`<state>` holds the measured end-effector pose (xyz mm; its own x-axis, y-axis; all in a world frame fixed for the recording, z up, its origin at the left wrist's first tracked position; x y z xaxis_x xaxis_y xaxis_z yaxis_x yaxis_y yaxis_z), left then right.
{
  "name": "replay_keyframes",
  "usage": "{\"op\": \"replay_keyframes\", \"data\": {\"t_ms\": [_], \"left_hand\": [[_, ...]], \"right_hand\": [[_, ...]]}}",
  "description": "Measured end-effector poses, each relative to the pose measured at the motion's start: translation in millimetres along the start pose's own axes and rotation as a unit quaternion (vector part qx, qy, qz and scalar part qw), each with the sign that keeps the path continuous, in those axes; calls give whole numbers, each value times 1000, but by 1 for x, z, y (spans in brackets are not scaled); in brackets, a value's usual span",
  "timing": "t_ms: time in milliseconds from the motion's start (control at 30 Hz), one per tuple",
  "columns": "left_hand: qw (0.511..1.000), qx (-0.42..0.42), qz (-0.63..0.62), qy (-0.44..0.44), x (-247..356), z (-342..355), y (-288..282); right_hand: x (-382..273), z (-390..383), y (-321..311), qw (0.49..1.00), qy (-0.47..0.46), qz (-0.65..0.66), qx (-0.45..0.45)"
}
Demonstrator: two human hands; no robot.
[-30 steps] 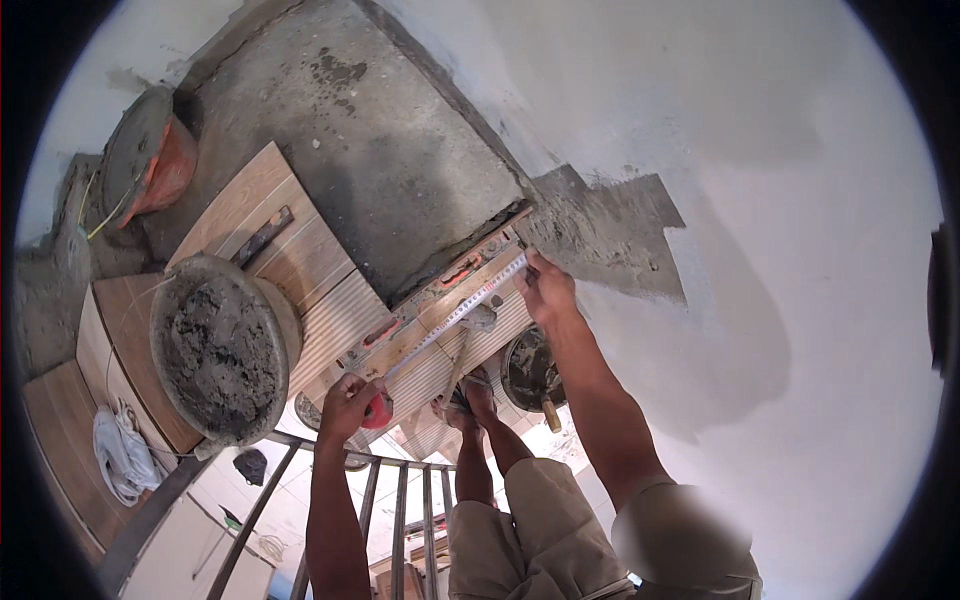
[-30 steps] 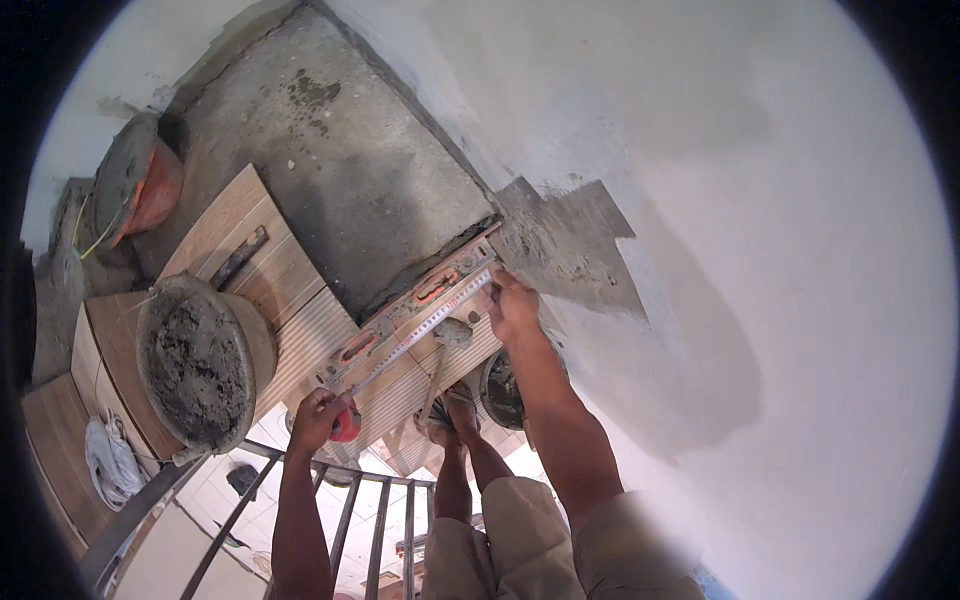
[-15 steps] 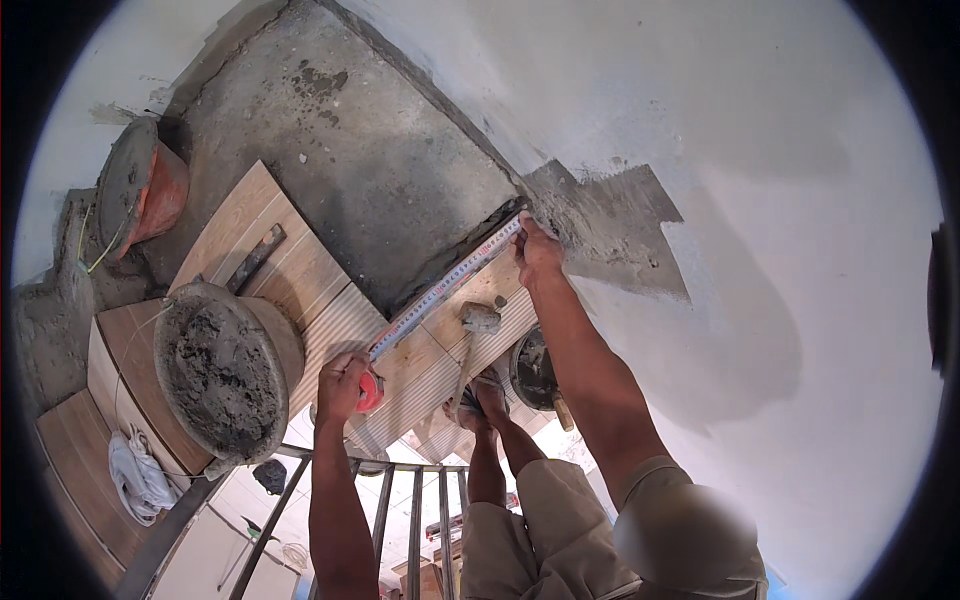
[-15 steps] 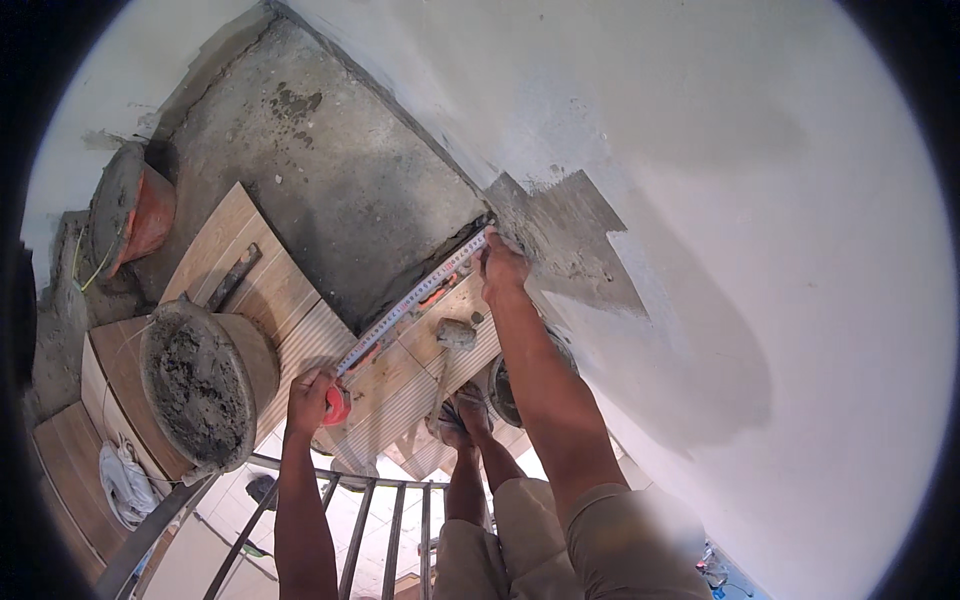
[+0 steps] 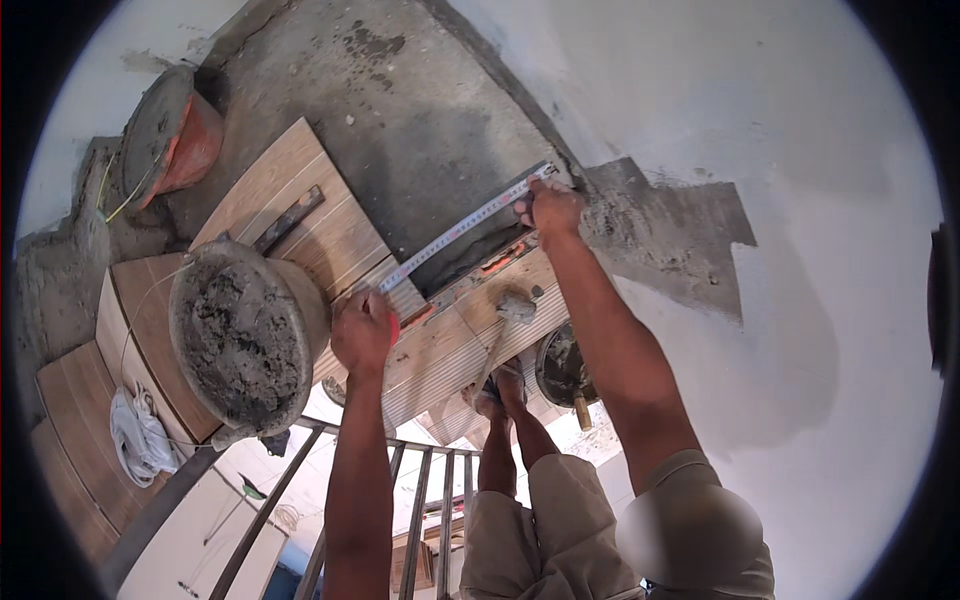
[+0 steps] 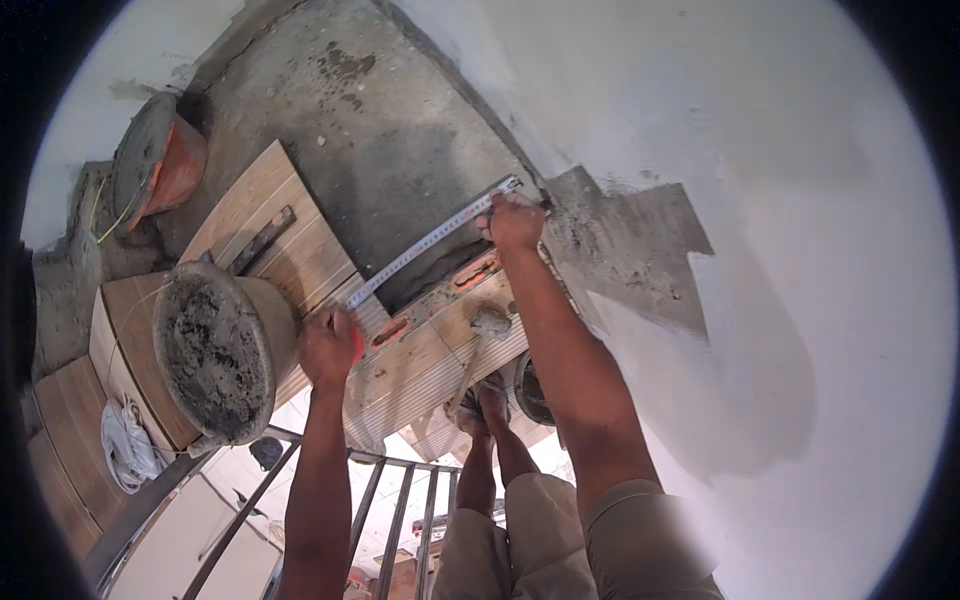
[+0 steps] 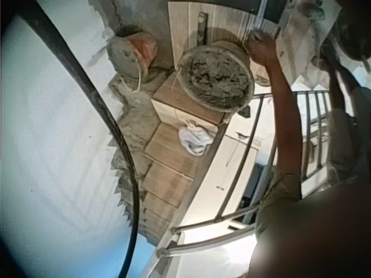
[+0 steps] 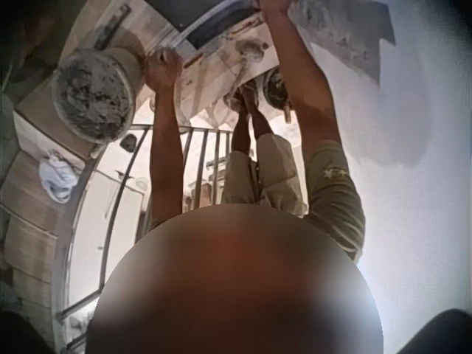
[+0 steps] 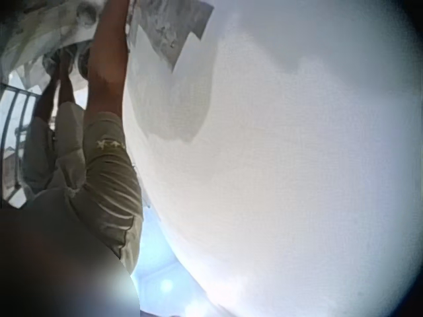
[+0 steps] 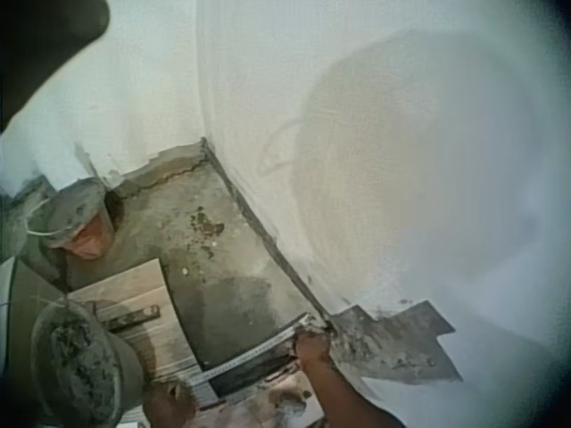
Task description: The recorder is measuring and cutting tiles, then applying cement to the stairs and placing tiles on them.
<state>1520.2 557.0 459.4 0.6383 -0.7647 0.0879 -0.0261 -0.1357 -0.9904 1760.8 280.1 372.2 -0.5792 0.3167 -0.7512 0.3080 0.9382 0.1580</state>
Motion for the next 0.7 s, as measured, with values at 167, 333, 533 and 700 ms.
{"op": "replay_keyframes", "data": {"t_ms": [167, 333, 533, 700], "left_hand": [[992, -62, 39, -107, -3, 19, -13], [991, -97, 53, -74, 4, 30, -11], [975, -193, 32, -109, 13, 42, -18], [975, -208, 47, -66, 6, 52, -4]], "right_hand": [[-11, 1, 33, 998, -8, -55, -32], [-15, 9, 34, 1000, -14, -23, 12], [-10, 16, 29, 999, 1, 17, 35], [0, 22, 26, 998, 3, 36, 48]]}}
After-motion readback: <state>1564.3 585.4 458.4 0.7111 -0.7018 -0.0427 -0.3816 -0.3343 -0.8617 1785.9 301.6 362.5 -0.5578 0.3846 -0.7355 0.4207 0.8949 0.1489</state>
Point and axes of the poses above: each hand's wrist, its own z-axis towards the middle knuckle, its own y-axis out of the palm, x = y × z, the point moved 7 cm from there along z, towards the middle knuckle, and after that the axes turned 15 degrees about z, right-handed, at the moved point
